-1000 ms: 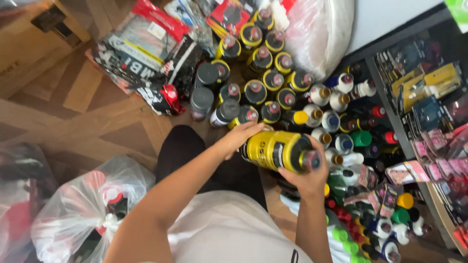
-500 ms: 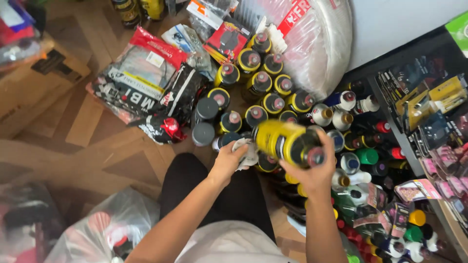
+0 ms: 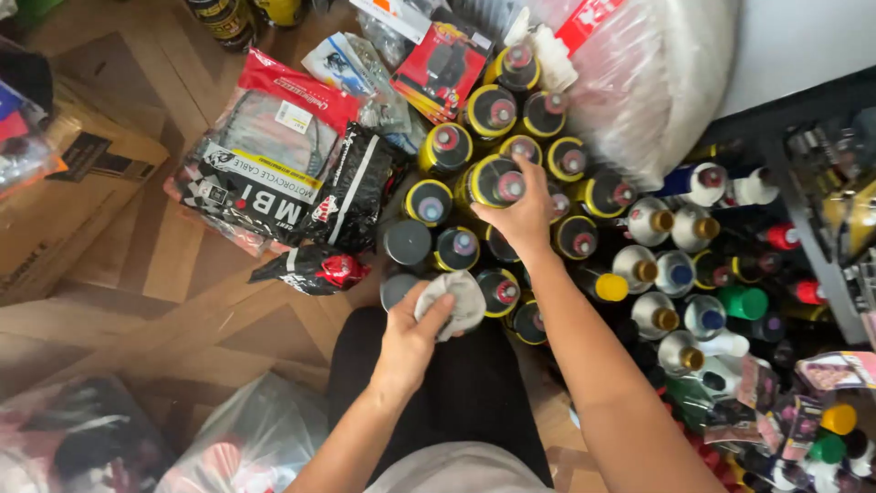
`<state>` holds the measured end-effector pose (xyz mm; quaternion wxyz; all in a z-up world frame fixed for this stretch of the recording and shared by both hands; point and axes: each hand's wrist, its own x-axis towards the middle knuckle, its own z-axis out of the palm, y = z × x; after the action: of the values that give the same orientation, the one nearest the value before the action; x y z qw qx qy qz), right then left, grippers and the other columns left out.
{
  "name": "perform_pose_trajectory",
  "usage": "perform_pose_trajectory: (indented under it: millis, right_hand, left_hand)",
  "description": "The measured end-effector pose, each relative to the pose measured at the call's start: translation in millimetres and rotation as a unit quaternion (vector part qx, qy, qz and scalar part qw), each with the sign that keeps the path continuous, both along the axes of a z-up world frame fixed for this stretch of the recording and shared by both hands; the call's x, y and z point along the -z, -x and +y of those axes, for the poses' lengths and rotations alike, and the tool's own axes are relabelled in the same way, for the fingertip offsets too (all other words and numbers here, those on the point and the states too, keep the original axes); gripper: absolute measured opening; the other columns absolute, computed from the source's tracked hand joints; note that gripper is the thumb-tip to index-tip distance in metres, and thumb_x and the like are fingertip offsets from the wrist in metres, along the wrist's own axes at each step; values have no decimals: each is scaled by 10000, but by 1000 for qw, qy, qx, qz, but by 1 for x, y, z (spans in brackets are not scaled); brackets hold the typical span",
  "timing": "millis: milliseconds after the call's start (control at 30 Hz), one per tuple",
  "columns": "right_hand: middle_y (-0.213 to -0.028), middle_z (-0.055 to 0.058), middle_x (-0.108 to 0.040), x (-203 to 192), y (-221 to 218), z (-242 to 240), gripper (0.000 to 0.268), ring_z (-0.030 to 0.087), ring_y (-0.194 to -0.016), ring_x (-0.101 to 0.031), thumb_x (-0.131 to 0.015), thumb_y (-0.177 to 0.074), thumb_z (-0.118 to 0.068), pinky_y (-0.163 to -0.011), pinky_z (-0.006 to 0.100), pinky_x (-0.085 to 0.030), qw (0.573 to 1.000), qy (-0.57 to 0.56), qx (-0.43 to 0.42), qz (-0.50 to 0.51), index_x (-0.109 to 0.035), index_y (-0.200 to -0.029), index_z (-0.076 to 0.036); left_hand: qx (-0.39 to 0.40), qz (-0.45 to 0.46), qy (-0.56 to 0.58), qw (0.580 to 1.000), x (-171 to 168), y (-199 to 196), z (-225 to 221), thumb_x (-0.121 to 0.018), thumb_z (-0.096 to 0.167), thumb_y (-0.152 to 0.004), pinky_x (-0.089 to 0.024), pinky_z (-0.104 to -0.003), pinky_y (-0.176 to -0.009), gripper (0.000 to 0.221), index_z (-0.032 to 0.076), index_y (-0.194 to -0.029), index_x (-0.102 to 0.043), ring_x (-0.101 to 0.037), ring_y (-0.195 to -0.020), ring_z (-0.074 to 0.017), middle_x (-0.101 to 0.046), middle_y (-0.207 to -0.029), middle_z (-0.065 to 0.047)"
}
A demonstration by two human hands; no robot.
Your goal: Wiping dust off spray cans with a cloth and organizing them on the floor
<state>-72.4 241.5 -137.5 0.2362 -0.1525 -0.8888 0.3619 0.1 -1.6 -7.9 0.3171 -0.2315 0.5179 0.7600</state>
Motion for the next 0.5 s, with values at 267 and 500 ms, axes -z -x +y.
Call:
perform_pose_trajectory:
  millis: [267,500]
  right_hand:
    - [-1193,81,-690,61,17,24,1032,309,-1116,-661,-950,-425,-482,-992,415,-527,973,-81,-12,-217,-626,-1349,-155]
    - [-1220,112,-677,76,1,13,1018,343,-1138,-658,-907,-477,-527,-985,472,-532,944,-133,-4,-303,-586,-1375,-169]
  left_hand:
    - [117,73,24,990,7,17,-7,-713,183,-947,-653,-399,-679,127,82,-993,-775,-754,-734,-209,-743,-715,-160]
    - [116,90,22,989,-1,24,-6,-719,199,-945,-650,-388,-729,119,105,-991,-775,-747,-766,-176,-753,-734,-140]
